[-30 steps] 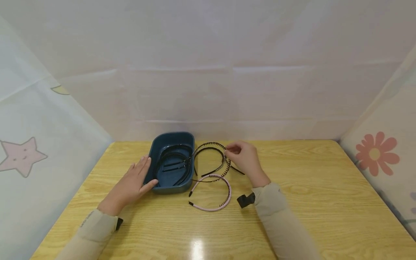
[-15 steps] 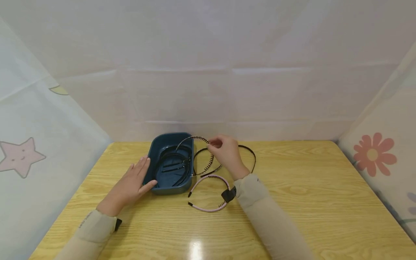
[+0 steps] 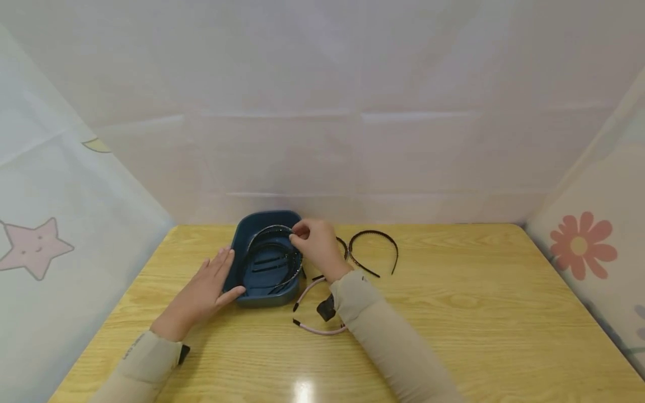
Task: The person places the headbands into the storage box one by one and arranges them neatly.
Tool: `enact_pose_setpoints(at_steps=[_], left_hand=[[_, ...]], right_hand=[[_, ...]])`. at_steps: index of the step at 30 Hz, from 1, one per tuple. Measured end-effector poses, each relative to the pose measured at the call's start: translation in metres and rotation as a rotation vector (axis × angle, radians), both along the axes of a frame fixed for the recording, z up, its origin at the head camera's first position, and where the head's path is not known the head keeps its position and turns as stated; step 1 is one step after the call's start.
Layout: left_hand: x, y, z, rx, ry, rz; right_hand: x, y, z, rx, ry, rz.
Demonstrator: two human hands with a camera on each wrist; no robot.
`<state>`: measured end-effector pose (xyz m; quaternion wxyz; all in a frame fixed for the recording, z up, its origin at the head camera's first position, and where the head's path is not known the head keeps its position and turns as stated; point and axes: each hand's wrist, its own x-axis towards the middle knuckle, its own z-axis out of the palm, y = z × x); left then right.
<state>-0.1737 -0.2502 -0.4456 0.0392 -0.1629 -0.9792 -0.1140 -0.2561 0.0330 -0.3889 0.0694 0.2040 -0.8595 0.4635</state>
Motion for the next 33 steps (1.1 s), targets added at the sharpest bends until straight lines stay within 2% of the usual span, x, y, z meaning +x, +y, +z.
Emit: enact_pose_setpoints(at_steps=[10,17,26,33], left_hand=[[0.003,0.000,0.000,-0.001,0.005,0.001],[0.002,0.000,0.001,0.000,-0.004,0.002],[0.000,-0.001,-0.002,0.001,-0.010,0.006],[-0.002,-0.001,-0.002,-0.005,-0.002,-0.004]], right_hand=[[0.004,-0.022,-0.012,0.035,-0.029,0.096],[0.006,-0.027,-0.018,0.074,-0.035,0.108],[0.007,-0.020,-0.024,0.111,-0.036,0.141],[0.012,-0.001,-0.025,0.032,-0.012,0.168]])
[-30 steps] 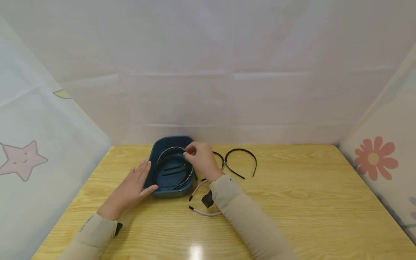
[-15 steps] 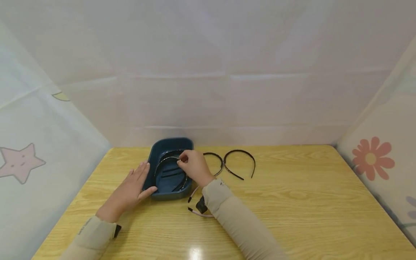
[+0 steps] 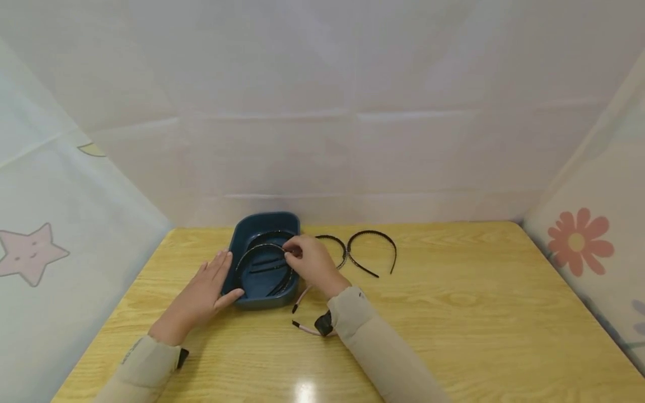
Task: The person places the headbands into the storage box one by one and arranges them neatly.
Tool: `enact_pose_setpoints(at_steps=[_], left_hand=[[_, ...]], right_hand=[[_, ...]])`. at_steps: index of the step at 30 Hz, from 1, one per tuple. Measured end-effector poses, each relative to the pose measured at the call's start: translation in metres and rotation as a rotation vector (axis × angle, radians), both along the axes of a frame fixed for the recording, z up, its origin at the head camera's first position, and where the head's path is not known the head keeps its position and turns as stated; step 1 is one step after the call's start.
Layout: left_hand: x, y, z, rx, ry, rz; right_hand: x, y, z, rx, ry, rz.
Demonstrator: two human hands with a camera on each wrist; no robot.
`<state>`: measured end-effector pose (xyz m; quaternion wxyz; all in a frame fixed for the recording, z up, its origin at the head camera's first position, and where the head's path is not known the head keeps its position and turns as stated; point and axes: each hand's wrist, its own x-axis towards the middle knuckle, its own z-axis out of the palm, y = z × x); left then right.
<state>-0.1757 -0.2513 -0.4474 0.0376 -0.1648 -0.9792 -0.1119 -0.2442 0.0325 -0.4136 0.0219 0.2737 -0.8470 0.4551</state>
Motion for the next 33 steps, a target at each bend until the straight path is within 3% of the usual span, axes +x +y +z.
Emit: enact_pose_setpoints(at_steps=[6,19,33], left_hand=[[0.000,0.001,0.000,-0.002,0.001,-0.002],[0.001,0.004,0.002,0.019,0.022,-0.011],[0.002,0.004,0.003,0.005,0.027,-0.010]], right_hand=[[0.004,0.033,0.003,-0.094,0.053,-0.089],[-0.008,0.120,0.001,-0.109,0.098,-0.362],[-0.016,0.173,-0.018,-0.008,-0.059,-0.567]])
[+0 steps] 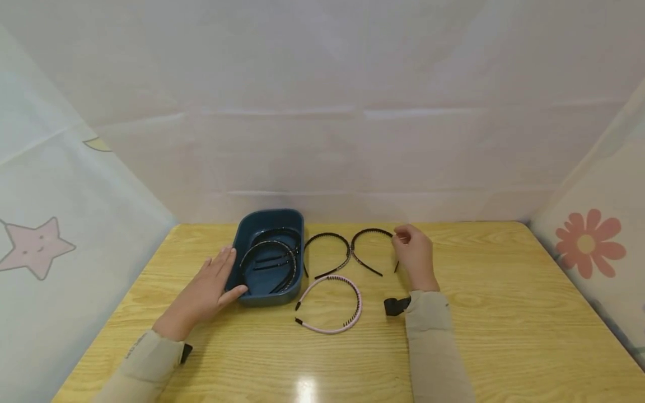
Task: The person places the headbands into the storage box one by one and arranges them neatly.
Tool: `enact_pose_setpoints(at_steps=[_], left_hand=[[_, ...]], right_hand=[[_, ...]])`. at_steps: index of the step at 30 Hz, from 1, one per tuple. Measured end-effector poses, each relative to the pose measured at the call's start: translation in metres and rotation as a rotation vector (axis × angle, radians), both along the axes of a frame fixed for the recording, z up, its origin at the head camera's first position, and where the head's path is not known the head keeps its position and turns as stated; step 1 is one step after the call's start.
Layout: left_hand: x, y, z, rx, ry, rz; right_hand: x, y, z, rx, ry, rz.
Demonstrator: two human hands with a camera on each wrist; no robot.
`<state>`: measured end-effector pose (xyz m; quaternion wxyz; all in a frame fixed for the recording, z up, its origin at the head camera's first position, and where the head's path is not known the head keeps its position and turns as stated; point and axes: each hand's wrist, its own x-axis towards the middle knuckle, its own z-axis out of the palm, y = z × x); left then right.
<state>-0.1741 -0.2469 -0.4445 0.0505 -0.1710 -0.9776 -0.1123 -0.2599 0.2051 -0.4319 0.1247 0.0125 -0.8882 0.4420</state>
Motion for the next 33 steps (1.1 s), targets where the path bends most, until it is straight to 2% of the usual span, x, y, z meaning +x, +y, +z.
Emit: enact_pose_setpoints(at_steps=[6,10,13,19,25,33], left_hand=[[0.001,-0.001,0.001,0.006,-0.001,0.000],[0.002,-0.001,0.001,0.008,-0.011,0.004],[0.002,-0.001,0.000,0.007,-0.026,0.007],[0.003,-0.001,0.002,-0.001,-0.033,0.011],[0.003,0.001,0.004,0.003,-0.026,0.003],[0.002,0.000,0.005,-0.010,-0.017,0.000]], right_hand=[[-0.001,0.009,-0.007,-0.004,-0.120,-0.033],[-0.003,0.013,-0.013,0.004,-0.227,-0.019],[-0.005,0.016,-0.018,0.022,-0.270,0.006],[-0.009,0.017,-0.025,0.069,-0.283,0.028],[-0.010,0.015,-0.024,0.107,-0.282,0.016],[-0.010,0.014,-0.023,0.098,-0.283,-0.014]])
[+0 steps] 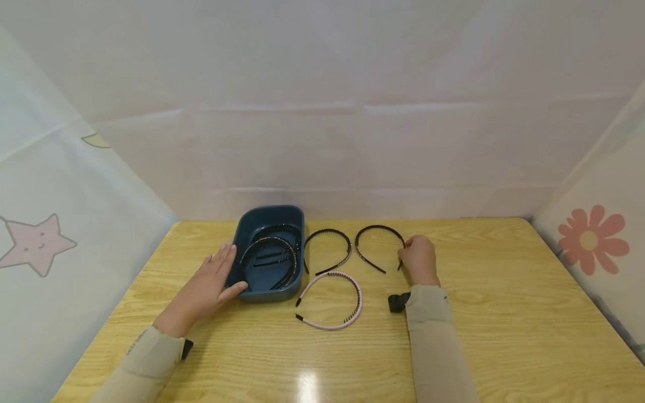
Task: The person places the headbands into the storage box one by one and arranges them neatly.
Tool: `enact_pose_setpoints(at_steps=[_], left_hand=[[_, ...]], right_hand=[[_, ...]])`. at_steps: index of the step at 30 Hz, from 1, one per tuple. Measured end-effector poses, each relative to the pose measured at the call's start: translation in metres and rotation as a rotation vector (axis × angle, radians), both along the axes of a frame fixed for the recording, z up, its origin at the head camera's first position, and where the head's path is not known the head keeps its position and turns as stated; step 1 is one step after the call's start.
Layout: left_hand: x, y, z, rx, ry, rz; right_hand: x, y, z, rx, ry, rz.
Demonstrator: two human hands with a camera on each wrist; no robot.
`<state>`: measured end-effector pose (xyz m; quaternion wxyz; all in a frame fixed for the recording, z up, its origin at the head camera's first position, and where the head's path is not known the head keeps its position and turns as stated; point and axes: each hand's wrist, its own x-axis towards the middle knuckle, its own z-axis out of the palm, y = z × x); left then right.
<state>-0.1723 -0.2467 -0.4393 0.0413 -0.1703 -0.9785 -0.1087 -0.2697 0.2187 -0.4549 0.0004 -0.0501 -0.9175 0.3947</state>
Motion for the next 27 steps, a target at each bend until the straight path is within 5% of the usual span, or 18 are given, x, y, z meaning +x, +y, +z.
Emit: enact_pose_setpoints(at_steps=[8,19,27], left_hand=[[-0.001,0.000,-0.001,0.001,-0.018,0.006],[0.000,0.000,-0.001,0.012,0.010,0.000],[0.000,0.001,0.001,0.007,-0.019,0.009]], right_hand=[[0.002,0.004,0.010,-0.047,-0.042,-0.011],[0.006,0.010,0.021,-0.384,-0.218,-0.035],[0.008,0.011,0.025,-0.481,-0.239,-0.037]])
